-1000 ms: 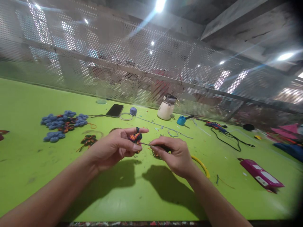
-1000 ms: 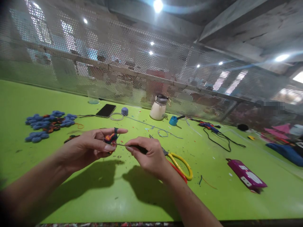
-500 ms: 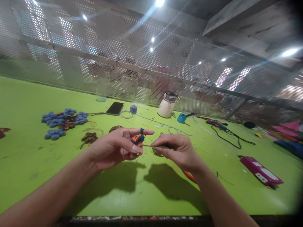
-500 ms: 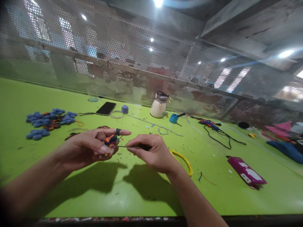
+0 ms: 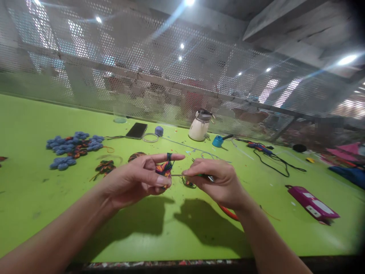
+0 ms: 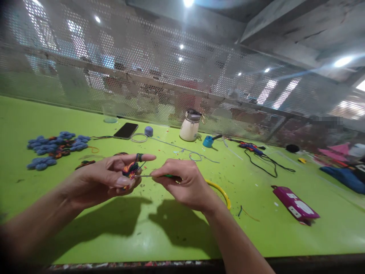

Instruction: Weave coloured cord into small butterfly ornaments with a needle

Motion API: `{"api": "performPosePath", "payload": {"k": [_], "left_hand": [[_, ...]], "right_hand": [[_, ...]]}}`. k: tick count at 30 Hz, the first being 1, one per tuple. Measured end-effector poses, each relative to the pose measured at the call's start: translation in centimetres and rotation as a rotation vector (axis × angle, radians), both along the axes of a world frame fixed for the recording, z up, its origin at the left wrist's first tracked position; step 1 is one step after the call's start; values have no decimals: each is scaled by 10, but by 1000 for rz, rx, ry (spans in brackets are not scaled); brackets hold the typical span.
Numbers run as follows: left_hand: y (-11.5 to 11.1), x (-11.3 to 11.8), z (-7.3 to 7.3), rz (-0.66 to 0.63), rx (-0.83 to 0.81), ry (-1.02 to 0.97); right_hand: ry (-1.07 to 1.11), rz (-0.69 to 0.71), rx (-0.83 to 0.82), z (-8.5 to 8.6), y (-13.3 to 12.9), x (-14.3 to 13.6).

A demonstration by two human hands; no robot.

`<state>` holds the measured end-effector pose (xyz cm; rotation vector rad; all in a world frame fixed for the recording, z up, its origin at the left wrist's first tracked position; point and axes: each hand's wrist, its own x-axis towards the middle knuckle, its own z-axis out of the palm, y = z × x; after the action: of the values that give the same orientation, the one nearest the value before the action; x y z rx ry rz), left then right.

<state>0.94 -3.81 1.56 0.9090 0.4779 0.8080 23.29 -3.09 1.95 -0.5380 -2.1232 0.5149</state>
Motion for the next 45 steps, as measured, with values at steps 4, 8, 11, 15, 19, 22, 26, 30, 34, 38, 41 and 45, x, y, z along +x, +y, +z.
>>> {"api": "performPosePath", "payload": {"k": [4, 8, 11, 15, 19, 22, 26, 30, 34, 38, 41, 45], "left_hand": [[0, -2, -2, -1, 15, 3], [0, -3, -2, -8, 41, -4], [1, -2, -2, -1, 46, 2], [2, -1, -2, -18, 42, 5], [1, -2, -4, -43, 43, -6], [2, -2, -3, -57, 37, -6], [3, 0, -1, -60, 20, 0], [3, 0, -1, -67, 3, 16], [5, -1, -2, -68, 12, 30], [8, -3, -2, -74, 14, 43], [8, -3, -2, -78, 9, 55], [9, -3, -3, -63, 21, 69]], "right_hand": [[6, -8, -31, 0, -1, -2], [16, -16, -75, -1, -2, -3], [14, -14, -70, -2, -3, -3], [-17, -9, 16, -1, -2, -1], [-57, -10, 95, 2, -1, 1], [-91, -10, 113, 4, -1, 3], [-107, 1, 128, 6, -2, 4], [-120, -3, 124, 7, -2, 4], [-107, 1, 92, 7, -2, 4], [-108, -13, 21, 8, -4, 3], [-129, -31, -15, 10, -6, 4], [-127, -16, -107, 9, -4, 5]]}}
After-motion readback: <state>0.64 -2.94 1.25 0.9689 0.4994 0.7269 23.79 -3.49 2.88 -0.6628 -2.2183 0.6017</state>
